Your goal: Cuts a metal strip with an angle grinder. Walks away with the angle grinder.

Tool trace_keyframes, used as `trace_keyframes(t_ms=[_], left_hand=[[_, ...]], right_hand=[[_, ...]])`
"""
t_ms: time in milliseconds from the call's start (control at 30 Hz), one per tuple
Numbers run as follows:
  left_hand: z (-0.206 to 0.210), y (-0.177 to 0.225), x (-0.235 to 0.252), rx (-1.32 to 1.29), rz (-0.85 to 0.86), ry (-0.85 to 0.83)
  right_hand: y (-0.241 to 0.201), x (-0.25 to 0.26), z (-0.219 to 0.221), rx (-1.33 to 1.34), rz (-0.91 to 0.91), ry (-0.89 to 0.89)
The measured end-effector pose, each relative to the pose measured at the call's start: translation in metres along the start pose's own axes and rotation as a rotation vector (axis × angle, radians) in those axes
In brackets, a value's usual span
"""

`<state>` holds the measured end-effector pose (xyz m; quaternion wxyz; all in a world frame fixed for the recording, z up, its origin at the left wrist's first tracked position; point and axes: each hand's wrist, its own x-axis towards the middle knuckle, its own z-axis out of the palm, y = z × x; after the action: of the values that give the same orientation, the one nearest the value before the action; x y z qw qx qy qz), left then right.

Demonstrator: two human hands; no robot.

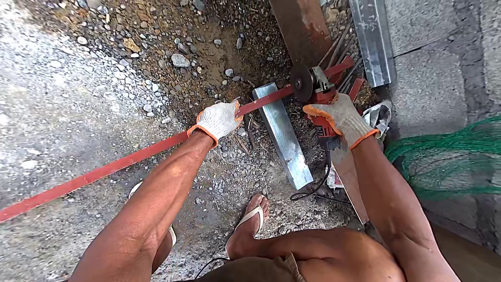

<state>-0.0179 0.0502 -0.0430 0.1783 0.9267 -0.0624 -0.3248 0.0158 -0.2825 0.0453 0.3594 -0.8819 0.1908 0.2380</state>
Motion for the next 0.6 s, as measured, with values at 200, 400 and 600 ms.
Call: trace_keyframes(t_ms=[200,400,600], left_hand=[[0.0009,-0.0002,0.0012,-0.010,0.001,-0.011],[-0.0009,0.0011,-0.0001,-0.007,-0.003,-0.018],[-0.0011,-0.0007,0.0001,-0.019,0.001,-0.020]], right_hand=[[0.0048,0.0035,0.0047,-0.013,0.008,-0.015],[0.0042,0.0028,0.0047,-0.006,0.017,-0.024],[0.0044,0.0038,0.0068,-0.016,0.021,-0.023]])
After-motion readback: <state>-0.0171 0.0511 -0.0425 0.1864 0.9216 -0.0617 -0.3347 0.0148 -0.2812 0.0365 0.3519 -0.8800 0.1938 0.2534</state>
